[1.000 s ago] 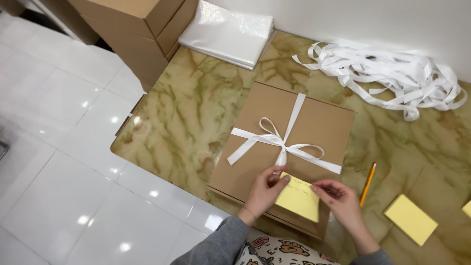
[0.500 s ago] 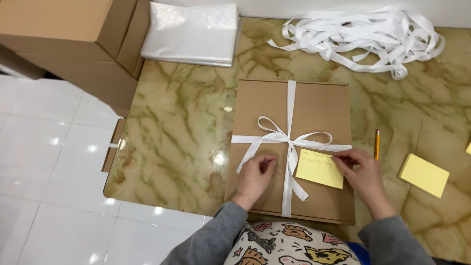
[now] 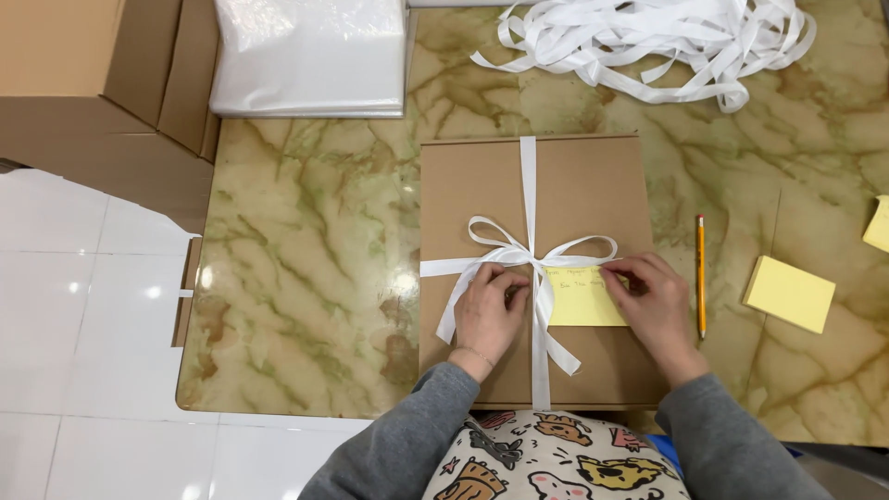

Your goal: The person writes on a yellow sticky note using a pencil and places it on a brown cardboard box tied with a white ribbon. They then pick up the box and move it to a stack of similar boxes. Finally, the person reaches for a white garment hanging on a clothing rack.

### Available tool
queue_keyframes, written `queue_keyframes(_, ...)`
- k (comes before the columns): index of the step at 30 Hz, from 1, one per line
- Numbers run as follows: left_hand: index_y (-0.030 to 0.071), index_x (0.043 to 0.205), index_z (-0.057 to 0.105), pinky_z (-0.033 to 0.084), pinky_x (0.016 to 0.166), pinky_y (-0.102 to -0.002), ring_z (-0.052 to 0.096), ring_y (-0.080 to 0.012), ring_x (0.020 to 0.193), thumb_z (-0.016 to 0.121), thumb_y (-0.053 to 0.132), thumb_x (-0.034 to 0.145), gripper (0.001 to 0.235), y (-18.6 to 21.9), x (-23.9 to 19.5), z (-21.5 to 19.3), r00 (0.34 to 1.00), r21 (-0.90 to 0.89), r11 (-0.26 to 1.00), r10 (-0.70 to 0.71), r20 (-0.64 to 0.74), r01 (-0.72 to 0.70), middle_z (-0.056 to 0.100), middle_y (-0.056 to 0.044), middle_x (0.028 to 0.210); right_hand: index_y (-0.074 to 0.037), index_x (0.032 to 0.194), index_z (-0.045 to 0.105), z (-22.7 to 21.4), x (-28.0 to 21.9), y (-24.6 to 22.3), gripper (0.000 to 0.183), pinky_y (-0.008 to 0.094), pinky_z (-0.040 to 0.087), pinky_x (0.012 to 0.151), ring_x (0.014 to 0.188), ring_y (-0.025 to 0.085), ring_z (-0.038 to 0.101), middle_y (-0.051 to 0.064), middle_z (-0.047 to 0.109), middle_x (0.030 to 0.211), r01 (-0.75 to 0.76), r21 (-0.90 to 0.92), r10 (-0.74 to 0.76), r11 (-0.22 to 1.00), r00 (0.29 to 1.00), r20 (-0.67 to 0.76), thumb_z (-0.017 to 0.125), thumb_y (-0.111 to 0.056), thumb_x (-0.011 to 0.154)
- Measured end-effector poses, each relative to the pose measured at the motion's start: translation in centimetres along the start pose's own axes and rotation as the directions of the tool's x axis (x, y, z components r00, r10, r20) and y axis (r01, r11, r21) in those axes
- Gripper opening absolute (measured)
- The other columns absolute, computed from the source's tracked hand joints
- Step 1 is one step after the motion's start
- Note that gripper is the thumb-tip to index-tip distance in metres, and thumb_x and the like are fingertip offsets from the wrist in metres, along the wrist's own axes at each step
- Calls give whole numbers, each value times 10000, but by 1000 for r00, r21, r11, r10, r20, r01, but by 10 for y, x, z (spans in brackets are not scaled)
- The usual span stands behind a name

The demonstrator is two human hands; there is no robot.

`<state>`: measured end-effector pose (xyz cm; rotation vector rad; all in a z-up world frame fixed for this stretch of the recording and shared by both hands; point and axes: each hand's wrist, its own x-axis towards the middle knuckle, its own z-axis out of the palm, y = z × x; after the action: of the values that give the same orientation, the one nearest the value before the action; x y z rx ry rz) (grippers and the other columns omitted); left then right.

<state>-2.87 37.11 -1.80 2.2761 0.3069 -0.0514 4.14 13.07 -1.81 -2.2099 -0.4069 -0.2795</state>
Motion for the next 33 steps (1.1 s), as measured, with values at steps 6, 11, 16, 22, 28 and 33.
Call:
queue_keyframes(6,248,978,767,575,867,-427,728,-326,1016,753,370,914,139,0,-1,3,1000,30,999,26,12,-26,619,41,1087,-124,928,833,17,-5,-12,153,303,594,735,816,230,735,45,739,844,30,20,-30,999,999,-36,861,8,854)
queue_keyframes(11,237,976,768,573,878,-426,730,-328,1024,765,360,903,143,0,0,3,999,37,999,33,3,-33,606,32,1096,-114,950,831,25,-11,-15,157,293,589,708,788,214,719,54,737,850,-12,38,14,999,999,-50,855,11,858)
queue_keyframes(16,211,971,772,566,878,-430,733,-344,1019,775,349,899,156,5,-1,2,999,31,999,36,4,-36,598,12,1102,-95,948,827,26,-9,-13,155,302,597,708,817,221,722,62,729,864,7,12,-5,1000,996,-93,861,30,863)
queue_keyframes(22,212,929,778,545,872,-421,735,-327,969,763,344,906,135,1,1,9,998,17,999,52,-41,-51,587,22,1053,-95,943,823,26,-11,-19,155,313,605,755,832,222,727,68,726,871,-27,53,30,998,997,-69,834,42,870)
queue_keyframes(28,200,987,770,567,862,-434,738,-334,970,744,313,923,133,-1,2,5,995,-11,998,64,-76,-65,601,9,1068,-77,946,814,30,-12,-17,132,329,608,773,859,238,734,84,717,892,-32,36,34,999,996,-79,842,28,872)
queue_keyframes(33,228,1161,756,585,830,-429,739,-332,963,732,253,932,232,-4,0,2,984,119,979,174,-45,-168,553,1,1110,-89,1008,814,30,-13,-14,228,302,604,751,842,224,718,72,711,869,-44,42,47,998,995,-84,886,3,812)
